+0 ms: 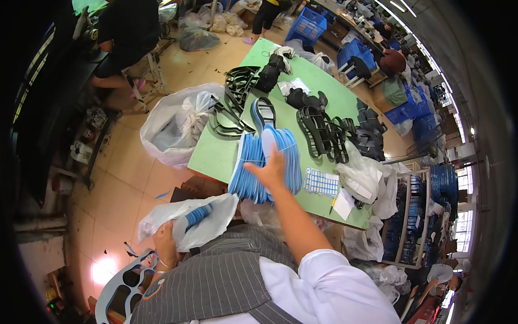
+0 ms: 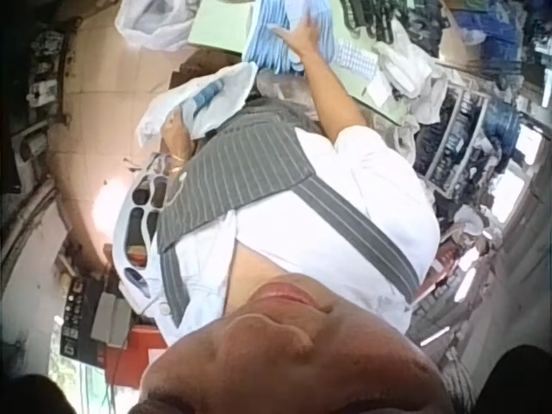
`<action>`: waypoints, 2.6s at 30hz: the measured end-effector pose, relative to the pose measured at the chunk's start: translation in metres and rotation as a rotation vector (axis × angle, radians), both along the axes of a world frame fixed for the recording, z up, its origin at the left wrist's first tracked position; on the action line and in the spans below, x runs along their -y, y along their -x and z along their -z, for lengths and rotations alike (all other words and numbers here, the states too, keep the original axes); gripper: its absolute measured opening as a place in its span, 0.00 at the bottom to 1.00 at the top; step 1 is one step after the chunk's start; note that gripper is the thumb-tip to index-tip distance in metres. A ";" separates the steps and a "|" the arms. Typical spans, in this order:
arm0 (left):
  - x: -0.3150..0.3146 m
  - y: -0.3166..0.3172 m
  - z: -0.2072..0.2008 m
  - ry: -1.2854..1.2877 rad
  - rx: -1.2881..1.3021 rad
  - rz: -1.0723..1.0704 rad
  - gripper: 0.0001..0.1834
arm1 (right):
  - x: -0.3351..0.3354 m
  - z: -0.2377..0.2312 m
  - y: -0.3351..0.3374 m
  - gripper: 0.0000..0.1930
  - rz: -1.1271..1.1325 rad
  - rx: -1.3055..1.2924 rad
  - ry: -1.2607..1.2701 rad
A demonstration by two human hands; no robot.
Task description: The recorder sorts shoe insoles, puts them in a plastic bag, applies a sticker, and then uses an industrial press to cut shoe components from a material sheet.
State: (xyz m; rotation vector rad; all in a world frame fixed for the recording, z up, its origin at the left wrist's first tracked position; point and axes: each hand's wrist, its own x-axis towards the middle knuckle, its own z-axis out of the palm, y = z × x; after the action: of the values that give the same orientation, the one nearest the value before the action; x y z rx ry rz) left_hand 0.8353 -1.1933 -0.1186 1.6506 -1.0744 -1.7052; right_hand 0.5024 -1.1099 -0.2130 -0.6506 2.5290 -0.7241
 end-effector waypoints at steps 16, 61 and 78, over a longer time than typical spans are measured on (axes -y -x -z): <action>0.008 0.038 0.008 -0.016 0.213 0.078 0.20 | -0.044 -0.091 0.063 0.56 -0.188 1.178 0.390; -0.054 0.035 0.026 0.025 0.249 0.120 0.23 | -0.034 -0.055 -0.013 0.45 -0.895 1.153 -0.382; -0.023 0.006 -0.063 0.177 0.262 -0.098 0.18 | -0.062 0.034 0.021 0.59 0.090 -0.023 -0.468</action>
State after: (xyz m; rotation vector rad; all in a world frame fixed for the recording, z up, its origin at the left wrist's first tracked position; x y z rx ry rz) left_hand 0.8293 -1.1702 -0.0554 1.8130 -1.2041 -1.3177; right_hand 0.4810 -1.0478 -0.2467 -0.3840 2.6242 -0.1349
